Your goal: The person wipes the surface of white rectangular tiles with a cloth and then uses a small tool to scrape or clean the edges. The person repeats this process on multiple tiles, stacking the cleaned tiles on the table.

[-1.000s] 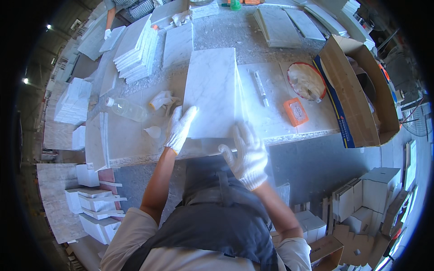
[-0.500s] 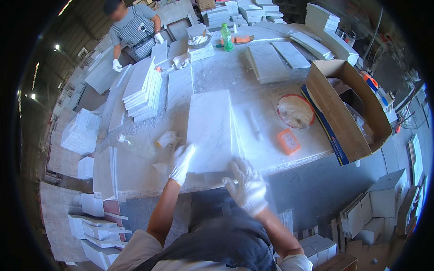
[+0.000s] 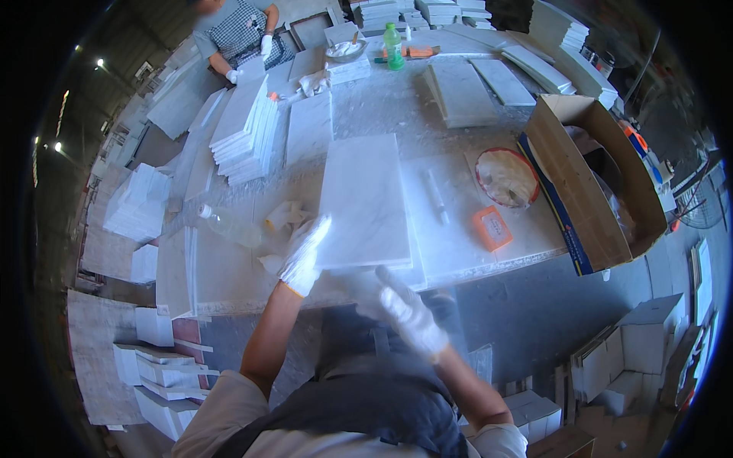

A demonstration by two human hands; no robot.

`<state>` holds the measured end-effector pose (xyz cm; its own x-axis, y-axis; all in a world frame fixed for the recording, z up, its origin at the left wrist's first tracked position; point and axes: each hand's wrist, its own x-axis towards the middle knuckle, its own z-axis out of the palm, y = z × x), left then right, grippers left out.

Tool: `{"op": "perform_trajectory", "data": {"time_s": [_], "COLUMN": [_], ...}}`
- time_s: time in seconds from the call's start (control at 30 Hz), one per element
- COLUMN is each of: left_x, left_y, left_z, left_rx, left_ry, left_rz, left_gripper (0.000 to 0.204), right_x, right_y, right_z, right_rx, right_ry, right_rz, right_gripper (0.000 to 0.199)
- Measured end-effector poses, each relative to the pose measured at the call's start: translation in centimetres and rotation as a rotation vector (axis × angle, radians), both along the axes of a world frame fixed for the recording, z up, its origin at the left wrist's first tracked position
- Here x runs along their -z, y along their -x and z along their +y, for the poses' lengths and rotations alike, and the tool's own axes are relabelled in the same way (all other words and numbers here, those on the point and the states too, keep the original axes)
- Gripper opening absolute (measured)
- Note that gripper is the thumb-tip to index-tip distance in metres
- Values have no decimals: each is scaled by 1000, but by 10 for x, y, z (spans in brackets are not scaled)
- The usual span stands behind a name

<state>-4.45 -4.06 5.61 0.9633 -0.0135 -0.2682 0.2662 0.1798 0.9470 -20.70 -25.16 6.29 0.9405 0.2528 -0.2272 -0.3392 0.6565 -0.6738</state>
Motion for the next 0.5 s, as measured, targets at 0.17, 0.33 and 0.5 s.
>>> {"op": "perform_trajectory", "data": {"time_s": [0.17, 0.33, 0.5], "left_x": [-10, -14, -13], "left_y": [12, 22, 23], "left_z": [-12, -13, -16], "left_rx": [98, 231, 257], "left_ry": [-129, -100, -297], "left_rz": [1, -1, -47], "left_gripper": [34, 33, 33], "right_x": [28, 47, 46], "right_y": [-60, -74, -70], "right_z": [7, 13, 6], "right_rx": [202, 368, 324], "right_ry": [-23, -212, -15], "right_rz": [-48, 86, -39], "right_gripper": [44, 51, 62]}}
